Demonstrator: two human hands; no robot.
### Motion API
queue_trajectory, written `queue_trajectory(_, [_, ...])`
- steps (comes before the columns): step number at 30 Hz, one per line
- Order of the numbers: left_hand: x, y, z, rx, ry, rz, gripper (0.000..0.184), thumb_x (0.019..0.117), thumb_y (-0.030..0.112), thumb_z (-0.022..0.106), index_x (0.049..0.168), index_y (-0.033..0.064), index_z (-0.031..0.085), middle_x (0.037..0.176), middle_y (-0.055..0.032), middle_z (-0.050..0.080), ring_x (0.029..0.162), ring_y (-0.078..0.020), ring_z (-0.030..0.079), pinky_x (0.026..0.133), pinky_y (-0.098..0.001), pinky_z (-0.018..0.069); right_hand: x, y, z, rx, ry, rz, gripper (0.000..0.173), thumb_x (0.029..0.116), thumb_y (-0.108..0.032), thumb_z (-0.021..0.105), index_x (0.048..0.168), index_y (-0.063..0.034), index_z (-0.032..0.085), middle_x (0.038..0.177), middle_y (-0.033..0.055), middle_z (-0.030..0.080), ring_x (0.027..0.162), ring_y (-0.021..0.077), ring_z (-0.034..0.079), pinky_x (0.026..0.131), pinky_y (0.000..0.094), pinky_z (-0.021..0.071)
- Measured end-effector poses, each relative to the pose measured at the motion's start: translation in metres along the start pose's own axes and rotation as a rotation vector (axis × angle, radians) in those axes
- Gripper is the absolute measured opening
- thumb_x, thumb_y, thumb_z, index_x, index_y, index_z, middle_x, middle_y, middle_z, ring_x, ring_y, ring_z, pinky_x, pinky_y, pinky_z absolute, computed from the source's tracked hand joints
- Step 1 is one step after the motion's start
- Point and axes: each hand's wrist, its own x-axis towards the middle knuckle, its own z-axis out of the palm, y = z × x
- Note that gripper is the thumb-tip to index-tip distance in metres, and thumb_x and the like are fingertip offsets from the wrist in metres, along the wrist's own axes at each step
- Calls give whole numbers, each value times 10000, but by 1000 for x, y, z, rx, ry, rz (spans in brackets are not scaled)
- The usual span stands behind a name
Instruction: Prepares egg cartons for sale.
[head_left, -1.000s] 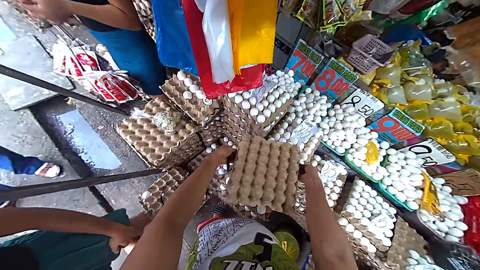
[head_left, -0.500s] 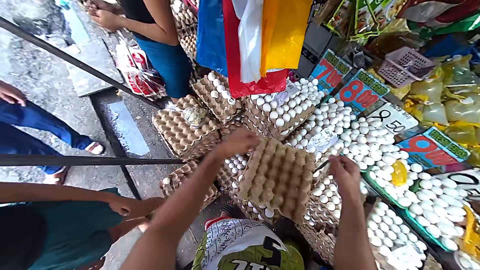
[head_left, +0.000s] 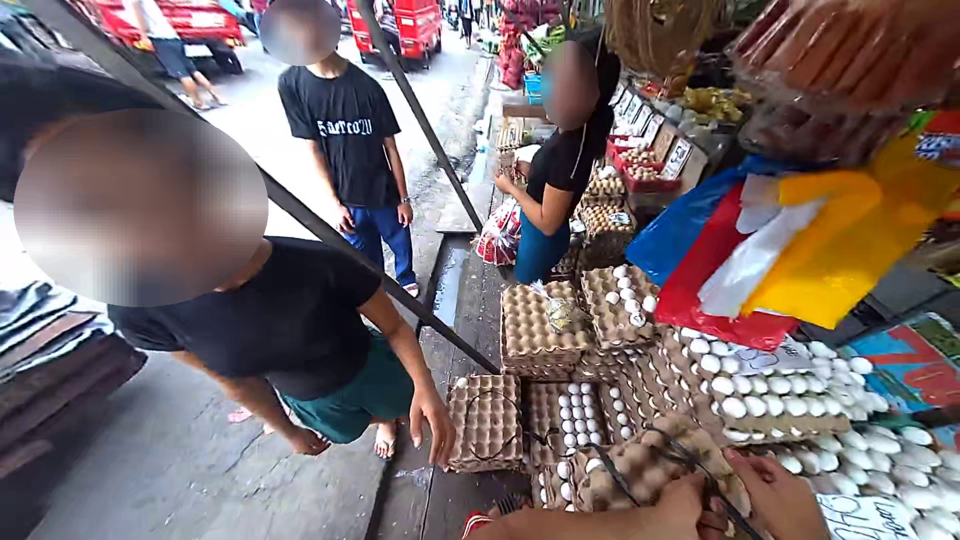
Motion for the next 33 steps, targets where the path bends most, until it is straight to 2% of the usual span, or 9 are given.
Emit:
queue_trajectory(2, [4, -4, -1, -81, -39, -17, 427, 1107, 443, 285, 912, 162, 541, 587, 54, 452, 391, -30, 358, 351, -163, 277, 8, 16, 5, -51, -130, 127, 569, 995, -542, 594, 1029, 1, 761, 1018, 239, 733, 996, 425, 686, 910, 696, 483])
queue_trajectory(9, [27, 5, -6, -4, -255, -211, 446, 1087, 390, 229, 751, 203, 456, 516, 60, 408, 352, -36, 328, 328, -177, 267, 12, 31, 19, 414, -106, 198, 293, 1039, -268, 610, 967, 1, 702, 709, 47, 676, 577, 122, 606, 582, 336, 532])
queue_trajectory(12, [24, 19, 3, 684, -70, 47, 308, 1112, 254, 336, 988, 105, 576, 655, 12, 507, 470, -71, 431, 427, -205, 360, 17, 32, 13, 271, 145, 119, 319, 1059, -265, 564, 1018, 15, 713, 802, 116, 642, 701, 217, 580, 683, 458, 494])
queue_trajectory(15, [1, 41, 21, 1729, -55, 286, 358, 1017, 184, 544, 1359, 85, 570, 1146, -189, 693, 1039, -352, 685, 858, -574, 556, 46, 45, 14, -60, 207, 121, 371, 1054, -309, 565, 1095, 23, 726, 1109, 289, 694, 1092, 472, 645, 951, 713, 449])
queue_trajectory(19, [-29, 31, 23, 2179, 7, 224, 552, 915, 152, 683, 1432, 132, 491, 1167, -227, 683, 1064, -469, 657, 826, -681, 524, 77, 54, 42, -411, 78, 266, 344, 1020, -350, 588, 1191, -94, 740, 1276, 235, 676, 1218, 452, 619, 970, 701, 460])
queue_trajectory(25, [-5, 60, -12, 1680, -66, 324, 322, 1040, 223, 540, 1291, 51, 645, 1165, -195, 692, 1066, -328, 679, 931, -550, 542, 63, 45, 13, -151, 130, 243, 355, 1014, -340, 620, 1145, -35, 744, 1203, 271, 684, 1174, 462, 625, 981, 703, 446])
queue_trajectory(27, [8, 68, -13, 1165, -62, 327, 322, 1047, 263, 572, 1224, 1, 636, 904, -82, 669, 680, -144, 599, 613, -308, 512, 36, 28, -11, 83, 160, 155, 354, 1001, -327, 663, 1142, -9, 729, 1073, 242, 714, 1002, 405, 684, 914, 640, 518])
queue_trajectory(29, [13, 64, -1, 952, -90, 302, 311, 1045, 214, 582, 1289, 23, 596, 893, -50, 681, 576, -72, 535, 509, -231, 445, 11, 10, -22, 208, 77, 68, 329, 1002, -307, 666, 1150, -16, 713, 1023, 165, 724, 892, 275, 713, 862, 506, 588])
queue_trajectory(33, [19, 52, 21, 1493, -116, 441, 302, 1023, 217, 605, 1262, 39, 659, 1141, -115, 714, 1035, -184, 686, 959, -401, 552, -2, 10, -12, 265, 32, -65, 212, 984, -239, 695, 1090, -62, 745, 955, 110, 741, 849, 223, 712, 843, 474, 592])
